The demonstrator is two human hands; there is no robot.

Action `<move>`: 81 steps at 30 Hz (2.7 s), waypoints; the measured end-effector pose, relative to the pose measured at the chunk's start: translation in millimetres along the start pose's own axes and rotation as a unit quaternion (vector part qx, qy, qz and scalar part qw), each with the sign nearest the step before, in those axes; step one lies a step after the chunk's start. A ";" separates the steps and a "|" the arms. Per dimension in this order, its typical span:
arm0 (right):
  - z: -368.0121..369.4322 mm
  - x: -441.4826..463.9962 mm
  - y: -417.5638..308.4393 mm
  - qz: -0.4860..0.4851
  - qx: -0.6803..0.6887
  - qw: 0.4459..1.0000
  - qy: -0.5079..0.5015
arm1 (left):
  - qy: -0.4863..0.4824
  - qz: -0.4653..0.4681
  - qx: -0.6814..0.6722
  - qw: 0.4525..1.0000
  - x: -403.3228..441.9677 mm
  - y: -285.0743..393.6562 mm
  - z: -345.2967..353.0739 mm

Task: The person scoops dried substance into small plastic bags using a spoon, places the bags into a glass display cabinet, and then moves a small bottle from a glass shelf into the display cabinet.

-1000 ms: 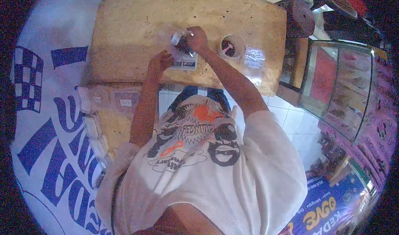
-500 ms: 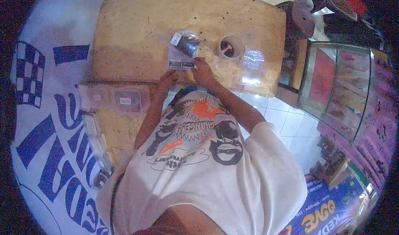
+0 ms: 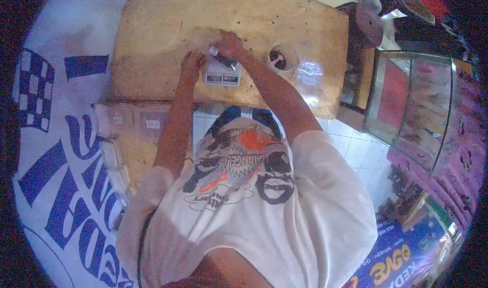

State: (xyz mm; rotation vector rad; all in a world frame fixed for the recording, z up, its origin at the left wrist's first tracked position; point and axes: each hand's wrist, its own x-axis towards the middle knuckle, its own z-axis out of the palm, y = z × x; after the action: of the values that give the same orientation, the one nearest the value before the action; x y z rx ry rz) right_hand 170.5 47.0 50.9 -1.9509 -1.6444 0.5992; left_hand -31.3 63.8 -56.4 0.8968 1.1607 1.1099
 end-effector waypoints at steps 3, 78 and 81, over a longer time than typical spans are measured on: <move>-3.4 0.6 -5.0 0.020 0.053 0.998 -0.036 | -0.129 0.109 0.173 0.970 -10.8 41.4 30.6; -191.5 -278.0 -25.7 0.219 0.554 0.737 0.319 | -0.615 -0.150 0.130 0.763 -182.5 162.9 184.2; -150.7 -285.7 -37.9 0.291 0.559 0.672 0.388 | -0.615 -0.141 0.165 0.758 -171.9 165.8 185.3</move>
State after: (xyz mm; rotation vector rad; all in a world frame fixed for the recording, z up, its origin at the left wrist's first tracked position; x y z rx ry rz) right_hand 188.9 -245.1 192.7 -1.3174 0.0549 0.6209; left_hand 112.4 -61.4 178.2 1.3394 0.3078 -0.0928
